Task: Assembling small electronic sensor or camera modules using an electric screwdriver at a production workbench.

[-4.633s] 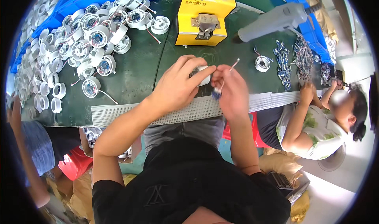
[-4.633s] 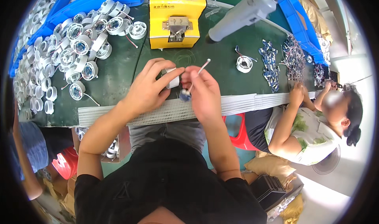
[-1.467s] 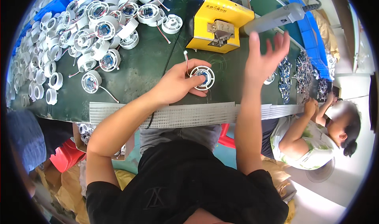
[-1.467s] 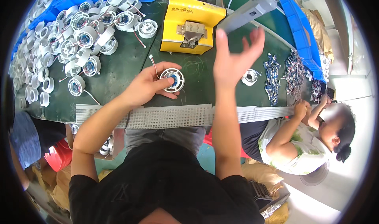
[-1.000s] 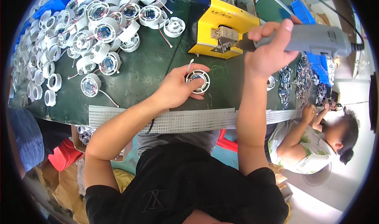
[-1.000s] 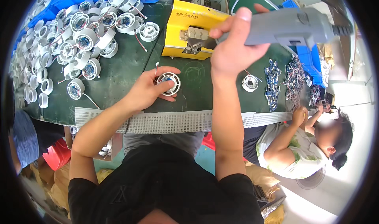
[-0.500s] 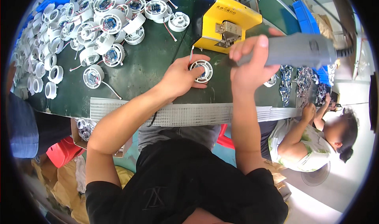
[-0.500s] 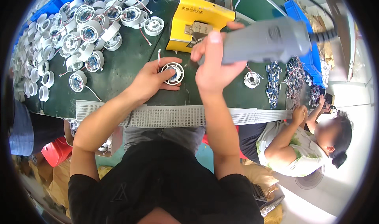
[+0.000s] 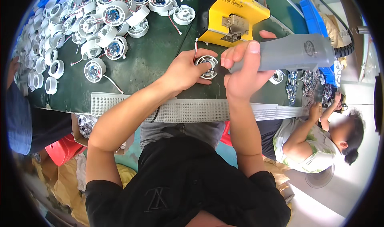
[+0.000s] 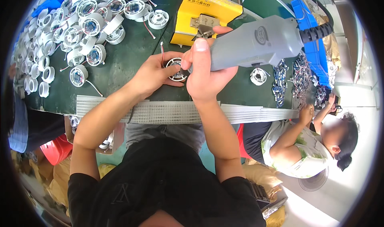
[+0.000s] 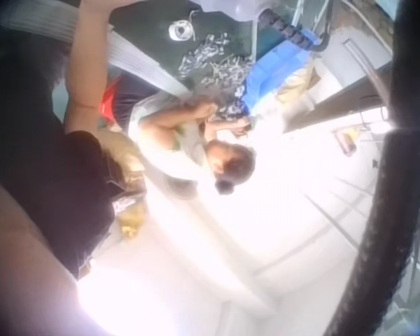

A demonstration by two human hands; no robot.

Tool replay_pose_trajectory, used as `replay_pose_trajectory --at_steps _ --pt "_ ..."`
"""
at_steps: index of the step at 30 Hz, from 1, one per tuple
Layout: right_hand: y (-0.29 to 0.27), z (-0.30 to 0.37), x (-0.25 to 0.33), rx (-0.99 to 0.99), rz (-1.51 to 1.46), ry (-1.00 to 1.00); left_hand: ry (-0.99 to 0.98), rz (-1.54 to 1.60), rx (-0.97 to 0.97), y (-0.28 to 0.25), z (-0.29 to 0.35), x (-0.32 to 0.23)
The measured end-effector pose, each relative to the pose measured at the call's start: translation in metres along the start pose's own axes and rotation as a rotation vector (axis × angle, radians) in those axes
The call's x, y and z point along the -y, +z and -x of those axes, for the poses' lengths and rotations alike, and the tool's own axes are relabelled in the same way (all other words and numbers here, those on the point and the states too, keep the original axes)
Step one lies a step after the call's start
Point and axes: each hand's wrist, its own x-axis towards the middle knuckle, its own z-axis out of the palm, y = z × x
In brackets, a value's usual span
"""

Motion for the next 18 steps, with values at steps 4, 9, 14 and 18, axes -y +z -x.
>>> replay_pose_trajectory --at_steps 4,9,14,18 --pt "0.007 0.003 0.003 -0.026 -0.068 0.079 0.001 -0.001 -0.023 0.000 0.003 -0.001" --pt "0.007 0.005 0.000 -0.006 -0.067 0.111 0.043 -0.046 -0.037 0.000 0.000 0.003" --pt "-0.011 0.012 -0.013 0.128 0.208 -0.089 0.076 -0.137 -0.070 0.011 -0.005 0.003" --pt "-0.006 0.020 -0.014 0.172 0.114 0.059 0.080 -0.164 -0.092 0.005 -0.001 0.007"
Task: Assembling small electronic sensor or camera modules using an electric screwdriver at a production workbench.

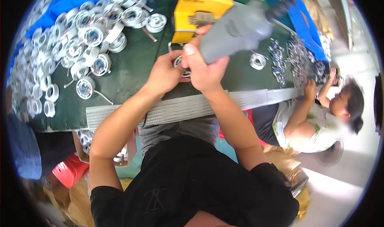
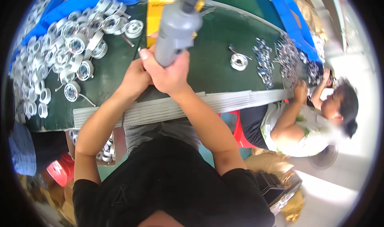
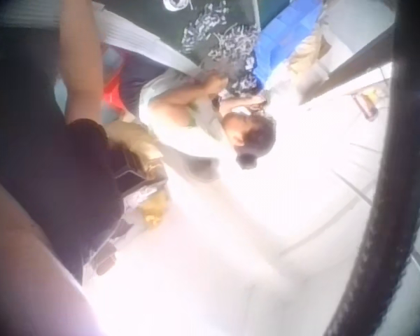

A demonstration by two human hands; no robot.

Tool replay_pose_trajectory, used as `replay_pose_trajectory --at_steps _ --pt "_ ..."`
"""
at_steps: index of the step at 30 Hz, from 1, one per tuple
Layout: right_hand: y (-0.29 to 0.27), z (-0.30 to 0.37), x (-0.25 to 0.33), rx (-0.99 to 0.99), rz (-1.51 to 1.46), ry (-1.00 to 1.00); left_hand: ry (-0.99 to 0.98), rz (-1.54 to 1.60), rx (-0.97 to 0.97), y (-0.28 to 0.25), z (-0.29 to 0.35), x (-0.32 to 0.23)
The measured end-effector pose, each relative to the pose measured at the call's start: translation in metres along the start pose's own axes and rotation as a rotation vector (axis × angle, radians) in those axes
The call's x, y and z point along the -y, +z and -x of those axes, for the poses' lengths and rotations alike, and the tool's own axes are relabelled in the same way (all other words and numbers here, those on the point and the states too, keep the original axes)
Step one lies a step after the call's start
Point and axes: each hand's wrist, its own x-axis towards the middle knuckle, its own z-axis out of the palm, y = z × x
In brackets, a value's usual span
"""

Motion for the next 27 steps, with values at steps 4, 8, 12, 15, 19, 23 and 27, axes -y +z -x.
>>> replay_pose_trajectory --at_steps 4,8,12,15,19,23,27 --pt "-0.049 -0.001 0.015 0.003 0.064 -0.162 0.643 -0.852 -0.387 -0.032 0.009 -0.015" --pt "-0.185 0.010 0.013 -0.247 1.538 0.021 0.872 -1.127 -0.973 -0.049 0.022 -0.060" --pt "-0.207 0.029 -0.001 -0.102 1.413 0.299 0.955 -1.147 -0.646 -0.021 0.027 -0.040" --pt "-0.144 0.051 0.018 -0.201 0.087 0.521 0.811 -0.809 0.058 0.015 0.036 -0.023" --pt "-0.077 0.085 0.035 -0.085 -0.309 0.520 0.737 -0.745 0.355 0.030 0.034 -0.008" --pt "-0.097 0.068 0.035 0.023 -0.066 0.561 0.975 -0.896 0.281 0.022 0.037 -0.010" --pt "-0.085 0.056 0.037 0.058 0.040 0.595 0.956 -0.810 0.295 0.023 0.031 -0.005"
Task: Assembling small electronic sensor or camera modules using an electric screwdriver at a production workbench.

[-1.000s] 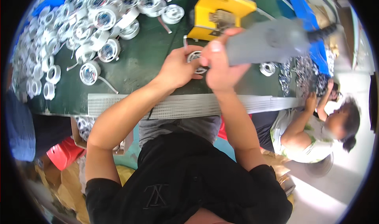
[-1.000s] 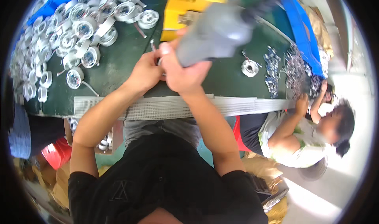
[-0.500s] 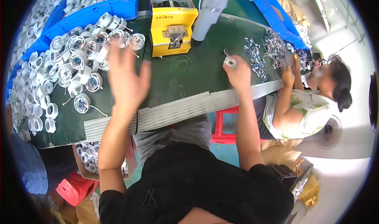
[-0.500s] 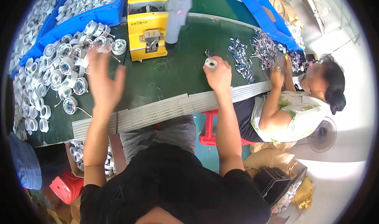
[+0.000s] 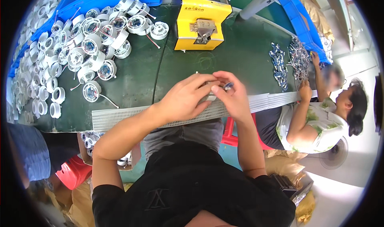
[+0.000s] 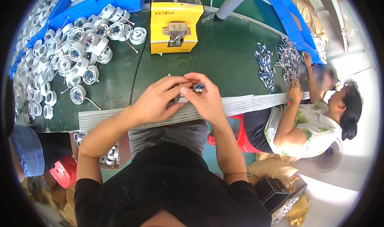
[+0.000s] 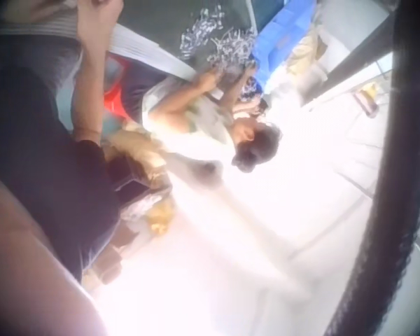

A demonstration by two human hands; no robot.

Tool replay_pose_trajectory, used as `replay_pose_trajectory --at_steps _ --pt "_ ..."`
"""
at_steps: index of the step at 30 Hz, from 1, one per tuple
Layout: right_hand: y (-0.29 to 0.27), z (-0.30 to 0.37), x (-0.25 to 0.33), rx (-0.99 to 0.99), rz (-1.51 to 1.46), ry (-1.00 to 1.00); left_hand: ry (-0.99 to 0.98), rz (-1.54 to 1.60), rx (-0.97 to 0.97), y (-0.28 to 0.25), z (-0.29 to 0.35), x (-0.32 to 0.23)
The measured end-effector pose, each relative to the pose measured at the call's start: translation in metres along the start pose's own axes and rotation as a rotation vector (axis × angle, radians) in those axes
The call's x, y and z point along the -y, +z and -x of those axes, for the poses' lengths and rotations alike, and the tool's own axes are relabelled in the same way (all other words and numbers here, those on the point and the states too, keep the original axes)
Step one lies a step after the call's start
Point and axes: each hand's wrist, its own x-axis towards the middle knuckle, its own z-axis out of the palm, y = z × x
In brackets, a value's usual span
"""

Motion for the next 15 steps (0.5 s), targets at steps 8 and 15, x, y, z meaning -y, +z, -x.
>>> replay_pose_trajectory --at_steps 8,15 --pt "-0.004 -0.004 -0.015 -0.071 -0.493 0.051 -0.134 0.238 -0.089 -0.006 0.000 0.001" --pt "-0.020 -0.007 -0.005 -0.027 -0.134 -0.025 -0.167 0.222 -0.121 -0.017 -0.001 0.002"
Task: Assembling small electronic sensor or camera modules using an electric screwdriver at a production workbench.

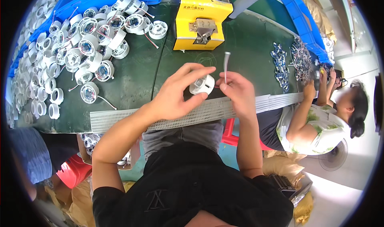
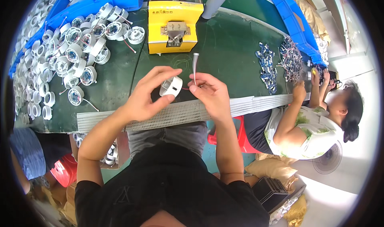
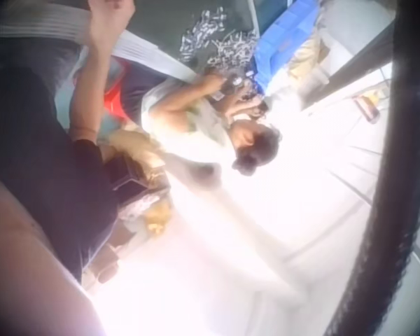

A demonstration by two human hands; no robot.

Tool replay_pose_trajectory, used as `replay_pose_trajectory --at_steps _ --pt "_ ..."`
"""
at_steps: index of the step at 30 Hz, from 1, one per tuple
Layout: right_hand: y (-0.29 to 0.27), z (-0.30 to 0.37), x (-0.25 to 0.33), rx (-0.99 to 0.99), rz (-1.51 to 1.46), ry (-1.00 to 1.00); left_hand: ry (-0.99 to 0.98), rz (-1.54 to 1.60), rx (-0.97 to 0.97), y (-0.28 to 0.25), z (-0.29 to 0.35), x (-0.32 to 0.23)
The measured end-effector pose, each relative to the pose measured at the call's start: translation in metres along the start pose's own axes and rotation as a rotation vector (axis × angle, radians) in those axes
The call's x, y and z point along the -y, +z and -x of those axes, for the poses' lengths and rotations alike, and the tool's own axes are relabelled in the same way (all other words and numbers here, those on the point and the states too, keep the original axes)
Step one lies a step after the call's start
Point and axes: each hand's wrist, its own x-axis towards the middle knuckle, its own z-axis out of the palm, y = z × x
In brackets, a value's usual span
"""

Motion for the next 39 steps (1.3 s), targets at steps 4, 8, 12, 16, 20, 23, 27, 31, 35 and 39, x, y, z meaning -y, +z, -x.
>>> replay_pose_trajectory --at_steps 4,8,12,16,20,23,27,31,35,39 --pt "0.004 0.001 -0.006 0.006 0.135 -0.048 -0.503 0.714 0.066 0.000 0.003 0.018" --pt "0.015 0.001 -0.016 0.122 0.174 -0.290 -0.713 1.081 0.005 -0.003 0.000 0.026" --pt "0.024 0.005 -0.021 0.047 0.273 -0.322 -0.791 1.177 0.014 0.001 -0.001 0.031" --pt "0.031 0.009 -0.024 -0.146 0.327 -0.351 -0.789 1.155 0.000 0.005 -0.010 0.021" --pt "0.047 0.011 -0.018 -0.198 0.757 -0.726 -0.809 1.085 -0.055 0.004 -0.002 0.020" --pt "0.053 0.009 -0.021 -0.225 0.889 -0.830 -0.857 1.002 -0.004 0.001 -0.002 0.017" --pt "0.046 0.014 -0.023 -0.146 0.688 -0.462 -0.888 0.998 0.050 -0.001 -0.003 0.017" --pt "0.028 0.009 -0.010 -0.218 0.818 -0.613 -0.873 1.114 -0.059 -0.001 -0.009 0.009" --pt "0.009 0.011 -0.016 -0.190 0.856 -0.491 -0.806 1.218 -0.099 0.002 -0.008 0.018" --pt "0.032 0.007 -0.013 -0.016 0.086 -0.012 -0.683 1.179 -0.151 0.000 -0.001 0.022"
